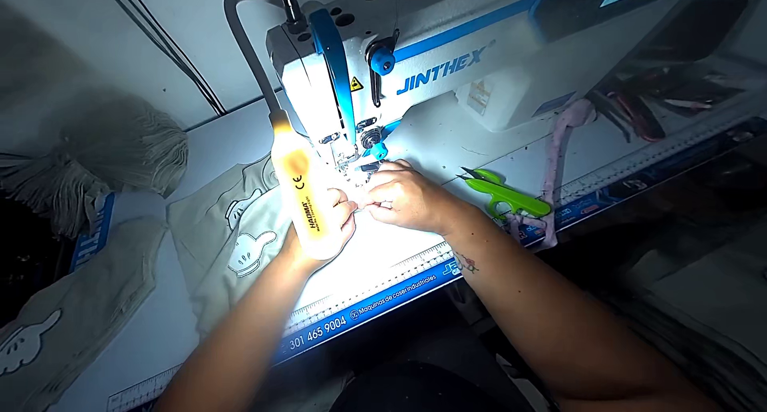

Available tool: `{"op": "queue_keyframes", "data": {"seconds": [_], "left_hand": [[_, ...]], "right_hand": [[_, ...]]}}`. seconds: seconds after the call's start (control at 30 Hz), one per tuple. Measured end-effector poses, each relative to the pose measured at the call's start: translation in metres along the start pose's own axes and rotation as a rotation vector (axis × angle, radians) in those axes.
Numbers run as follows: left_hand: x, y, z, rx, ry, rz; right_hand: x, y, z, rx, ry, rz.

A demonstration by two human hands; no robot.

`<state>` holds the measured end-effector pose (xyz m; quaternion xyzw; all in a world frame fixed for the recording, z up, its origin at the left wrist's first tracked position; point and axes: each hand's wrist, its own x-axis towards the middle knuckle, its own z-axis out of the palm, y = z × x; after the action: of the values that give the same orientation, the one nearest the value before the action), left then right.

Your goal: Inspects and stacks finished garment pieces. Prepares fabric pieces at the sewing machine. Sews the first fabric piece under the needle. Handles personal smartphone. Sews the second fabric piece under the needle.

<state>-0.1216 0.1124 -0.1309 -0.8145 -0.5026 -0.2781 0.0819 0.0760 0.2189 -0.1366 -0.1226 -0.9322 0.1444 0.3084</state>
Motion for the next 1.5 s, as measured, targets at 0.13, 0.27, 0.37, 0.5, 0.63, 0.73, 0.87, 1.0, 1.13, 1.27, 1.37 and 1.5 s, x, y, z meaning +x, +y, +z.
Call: {"op": "queue_keyframes", "data": {"seconds": [0.13, 0.27, 0.37, 0.5, 0.63, 0.73, 0.87, 1.0, 1.13, 1.27, 1.37, 1.5], "left_hand": [[-0.006, 0.005, -0.007, 0.072, -0.099, 0.046], [-0.016, 0.004, -0.009, 0.097, -0.136, 0.068], [-0.017, 0.002, -0.008, 0.061, -0.139, 0.068], [-0.014, -0.007, -0.009, 0.032, -0.189, 0.052], [-0.013, -0.025, -0.004, 0.026, -0.174, 0.045], [-0.012, -0.04, 0.002, 0.006, -0.152, 0.049], [-0.011, -0.047, 0.005, -0.007, -0.155, 0.05], [-0.013, -0.05, 0.006, -0.012, -0.174, 0.03], [-0.012, -0.05, 0.006, -0.024, -0.18, 0.018], [-0.01, -0.053, 0.006, -0.028, -0.182, 0.023], [-0.008, -0.056, 0.007, -0.025, -0.189, 0.026], [-0.002, -0.059, 0.004, -0.029, -0.214, 0.016]], "right_hand": [[-0.002, 0.001, -0.003, -0.01, -0.006, -0.017], [-0.001, 0.001, -0.003, -0.042, -0.007, -0.022], [-0.001, -0.002, -0.006, -0.064, -0.036, 0.008], [0.0, -0.002, -0.004, -0.107, -0.008, 0.043], [0.002, -0.004, -0.003, -0.17, -0.066, 0.124], [0.006, -0.009, -0.002, -0.227, -0.101, 0.182], [0.007, -0.011, 0.002, -0.258, -0.073, 0.194], [0.007, -0.011, 0.003, -0.233, -0.052, 0.184], [0.007, -0.011, 0.005, -0.238, -0.044, 0.185], [0.008, -0.009, 0.005, -0.195, -0.033, 0.203], [0.006, -0.004, 0.008, -0.144, 0.097, 0.182], [0.005, 0.0, 0.007, -0.107, 0.218, 0.203]]}}
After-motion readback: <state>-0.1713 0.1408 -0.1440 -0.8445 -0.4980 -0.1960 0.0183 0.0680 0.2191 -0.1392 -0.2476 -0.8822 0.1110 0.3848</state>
